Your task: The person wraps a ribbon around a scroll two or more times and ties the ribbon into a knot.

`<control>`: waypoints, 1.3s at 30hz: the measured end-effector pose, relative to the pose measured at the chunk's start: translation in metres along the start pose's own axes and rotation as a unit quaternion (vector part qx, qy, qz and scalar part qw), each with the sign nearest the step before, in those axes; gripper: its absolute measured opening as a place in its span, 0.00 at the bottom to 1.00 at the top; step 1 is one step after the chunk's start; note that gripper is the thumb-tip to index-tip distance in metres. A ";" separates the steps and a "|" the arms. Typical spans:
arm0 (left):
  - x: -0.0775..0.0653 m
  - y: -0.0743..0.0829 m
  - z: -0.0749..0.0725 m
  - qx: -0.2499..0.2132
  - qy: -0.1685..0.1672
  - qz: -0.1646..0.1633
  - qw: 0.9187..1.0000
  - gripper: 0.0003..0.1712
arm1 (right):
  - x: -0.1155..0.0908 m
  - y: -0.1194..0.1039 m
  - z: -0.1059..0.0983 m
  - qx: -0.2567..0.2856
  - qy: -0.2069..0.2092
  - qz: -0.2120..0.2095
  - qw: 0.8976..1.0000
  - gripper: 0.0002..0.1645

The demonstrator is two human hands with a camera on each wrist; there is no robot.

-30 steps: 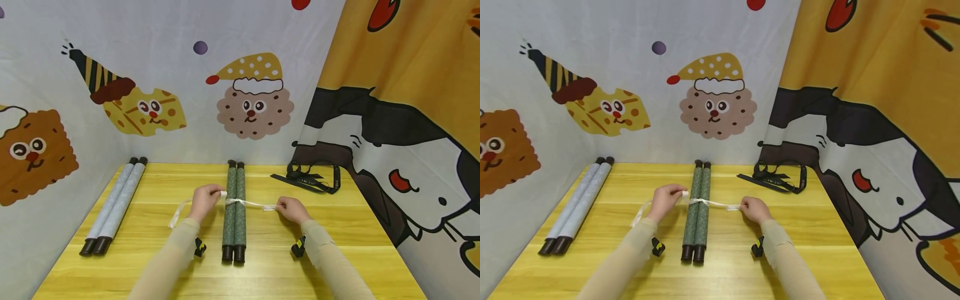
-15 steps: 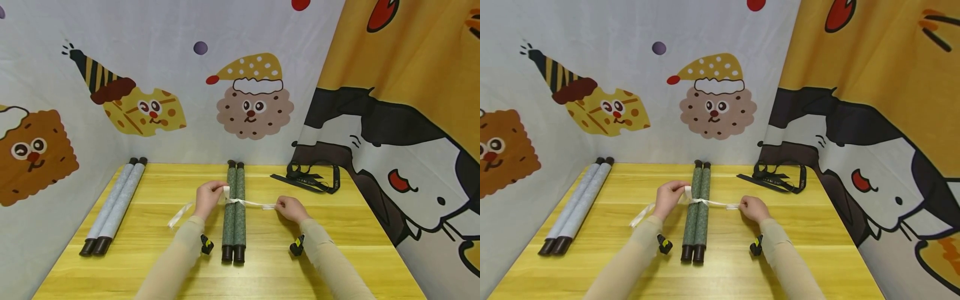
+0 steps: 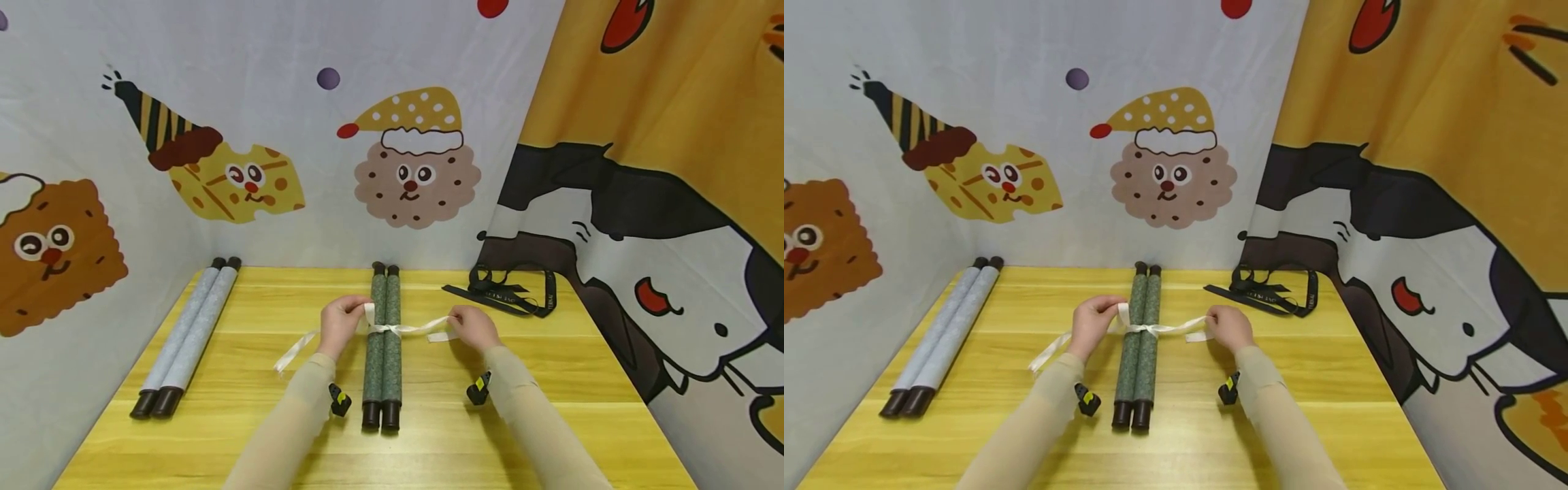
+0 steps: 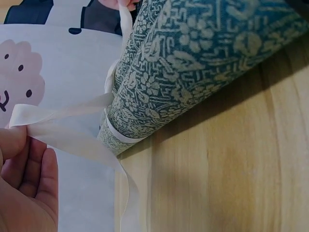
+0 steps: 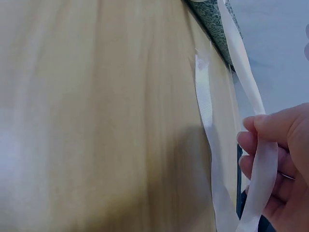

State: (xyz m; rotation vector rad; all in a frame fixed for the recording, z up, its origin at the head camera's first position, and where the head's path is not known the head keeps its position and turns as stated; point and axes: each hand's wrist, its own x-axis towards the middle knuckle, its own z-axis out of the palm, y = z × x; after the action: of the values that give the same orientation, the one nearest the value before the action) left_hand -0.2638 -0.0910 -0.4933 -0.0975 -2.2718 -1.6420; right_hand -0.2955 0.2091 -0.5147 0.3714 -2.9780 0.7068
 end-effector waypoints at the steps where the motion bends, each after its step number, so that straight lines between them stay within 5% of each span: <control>1: 0.000 0.000 0.000 -0.001 0.000 -0.002 1.000 0.05 | 0.002 0.000 0.000 -0.005 0.006 -0.005 1.000 0.06; 10: 0.000 -0.001 0.001 -0.004 0.001 -0.022 1.000 0.05 | 0.003 -0.008 -0.005 -0.017 0.031 -0.061 0.997 0.12; 17: 0.000 -0.004 0.001 0.000 0.001 -0.024 1.000 0.05 | -0.003 -0.014 -0.008 -0.020 0.000 -0.092 0.996 0.06; 33: 0.000 -0.006 0.003 0.005 -0.003 -0.029 1.000 0.06 | -0.017 -0.008 0.015 -0.139 -0.023 -0.129 0.982 0.07; 39: -0.002 -0.006 0.003 0.000 -0.003 -0.032 0.999 0.06 | -0.015 -0.009 -0.002 -0.062 -0.053 -0.088 0.993 0.05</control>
State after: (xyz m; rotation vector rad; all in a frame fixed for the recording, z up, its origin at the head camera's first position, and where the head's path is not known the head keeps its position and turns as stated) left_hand -0.2641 -0.0901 -0.5002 -0.0285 -2.3025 -1.6747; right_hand -0.2785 0.2055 -0.5108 0.6733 -3.0165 0.4967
